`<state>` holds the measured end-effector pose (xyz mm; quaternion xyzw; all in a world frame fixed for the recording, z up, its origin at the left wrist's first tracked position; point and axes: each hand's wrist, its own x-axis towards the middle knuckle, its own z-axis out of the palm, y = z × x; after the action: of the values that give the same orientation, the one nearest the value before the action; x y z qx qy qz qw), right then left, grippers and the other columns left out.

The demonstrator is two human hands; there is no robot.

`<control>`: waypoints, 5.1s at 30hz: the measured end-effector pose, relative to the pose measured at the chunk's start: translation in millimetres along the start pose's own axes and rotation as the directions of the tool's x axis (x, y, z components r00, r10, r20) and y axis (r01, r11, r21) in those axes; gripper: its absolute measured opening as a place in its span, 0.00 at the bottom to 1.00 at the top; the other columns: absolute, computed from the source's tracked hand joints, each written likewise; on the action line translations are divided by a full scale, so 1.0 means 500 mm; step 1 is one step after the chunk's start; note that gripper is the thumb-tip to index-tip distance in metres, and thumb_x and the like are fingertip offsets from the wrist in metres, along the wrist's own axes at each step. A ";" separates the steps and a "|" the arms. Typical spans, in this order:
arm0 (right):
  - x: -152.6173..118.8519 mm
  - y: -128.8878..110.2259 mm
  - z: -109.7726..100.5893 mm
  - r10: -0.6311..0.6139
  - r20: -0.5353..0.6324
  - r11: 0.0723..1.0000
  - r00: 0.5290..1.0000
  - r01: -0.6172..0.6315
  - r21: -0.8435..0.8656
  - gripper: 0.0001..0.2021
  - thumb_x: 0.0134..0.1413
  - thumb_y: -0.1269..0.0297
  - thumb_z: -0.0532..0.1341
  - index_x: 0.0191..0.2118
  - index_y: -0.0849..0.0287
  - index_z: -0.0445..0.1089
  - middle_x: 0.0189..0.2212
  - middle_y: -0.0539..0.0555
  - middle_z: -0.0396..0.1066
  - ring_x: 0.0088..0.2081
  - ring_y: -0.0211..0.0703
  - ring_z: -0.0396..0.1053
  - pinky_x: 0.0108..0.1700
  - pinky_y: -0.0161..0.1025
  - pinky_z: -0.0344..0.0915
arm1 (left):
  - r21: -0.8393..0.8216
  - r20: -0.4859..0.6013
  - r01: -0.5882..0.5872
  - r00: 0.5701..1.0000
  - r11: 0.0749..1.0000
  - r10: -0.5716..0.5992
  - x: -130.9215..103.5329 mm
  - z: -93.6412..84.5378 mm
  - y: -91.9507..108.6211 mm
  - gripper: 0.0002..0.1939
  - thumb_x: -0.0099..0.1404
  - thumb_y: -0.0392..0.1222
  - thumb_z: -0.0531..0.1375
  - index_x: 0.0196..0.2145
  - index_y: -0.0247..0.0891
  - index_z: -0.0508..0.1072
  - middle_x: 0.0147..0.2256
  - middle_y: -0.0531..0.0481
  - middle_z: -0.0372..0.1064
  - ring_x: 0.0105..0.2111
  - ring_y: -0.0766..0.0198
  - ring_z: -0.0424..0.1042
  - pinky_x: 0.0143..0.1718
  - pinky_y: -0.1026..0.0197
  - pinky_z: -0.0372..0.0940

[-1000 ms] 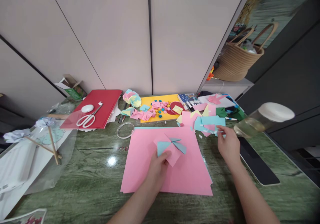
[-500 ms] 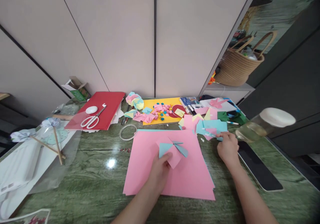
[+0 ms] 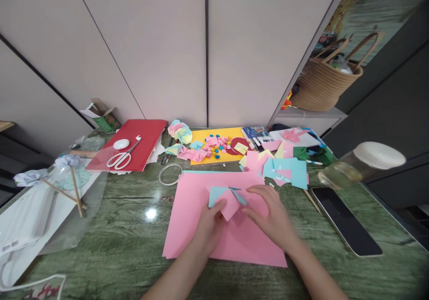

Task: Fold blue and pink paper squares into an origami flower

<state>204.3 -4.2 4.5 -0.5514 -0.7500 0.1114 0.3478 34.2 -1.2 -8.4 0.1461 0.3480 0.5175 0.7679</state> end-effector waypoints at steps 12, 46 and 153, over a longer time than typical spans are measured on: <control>-0.017 -0.027 0.018 -0.068 -0.218 0.989 0.973 0.038 -0.139 0.02 0.50 0.68 0.58 0.28 0.56 0.67 0.25 0.48 0.69 0.32 0.39 0.64 0.39 0.40 0.51 | 0.081 -0.001 -0.029 1.000 0.996 0.029 -0.014 0.013 -0.018 0.20 0.53 0.37 0.61 0.45 0.38 0.67 0.41 0.44 0.70 0.41 0.58 0.68 0.42 0.58 0.61; -0.035 -0.055 0.055 -0.240 -0.240 0.971 0.941 0.230 -0.069 0.05 0.52 0.72 0.57 0.33 0.54 0.66 0.36 0.47 0.74 0.40 0.40 0.68 0.47 0.45 0.52 | 0.296 -0.133 -0.235 0.950 0.926 0.283 -0.009 0.003 -0.013 0.19 0.50 0.41 0.63 0.41 0.36 0.67 0.36 0.46 0.71 0.37 0.60 0.69 0.41 0.59 0.61; -0.048 -0.051 0.081 -0.193 -0.307 0.974 0.932 0.143 -0.177 0.09 0.47 0.71 0.61 0.34 0.47 0.70 0.31 0.44 0.75 0.38 0.45 0.68 0.42 0.45 0.50 | 0.252 -0.207 -0.198 0.945 0.947 0.253 -0.023 0.003 -0.020 0.18 0.48 0.39 0.64 0.38 0.36 0.67 0.35 0.46 0.71 0.34 0.60 0.70 0.37 0.59 0.63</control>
<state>162.7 -26.3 -20.7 -0.5208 -0.7338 -0.0676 0.4309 39.7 -15.3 -8.7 0.2093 0.4749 0.5728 0.6345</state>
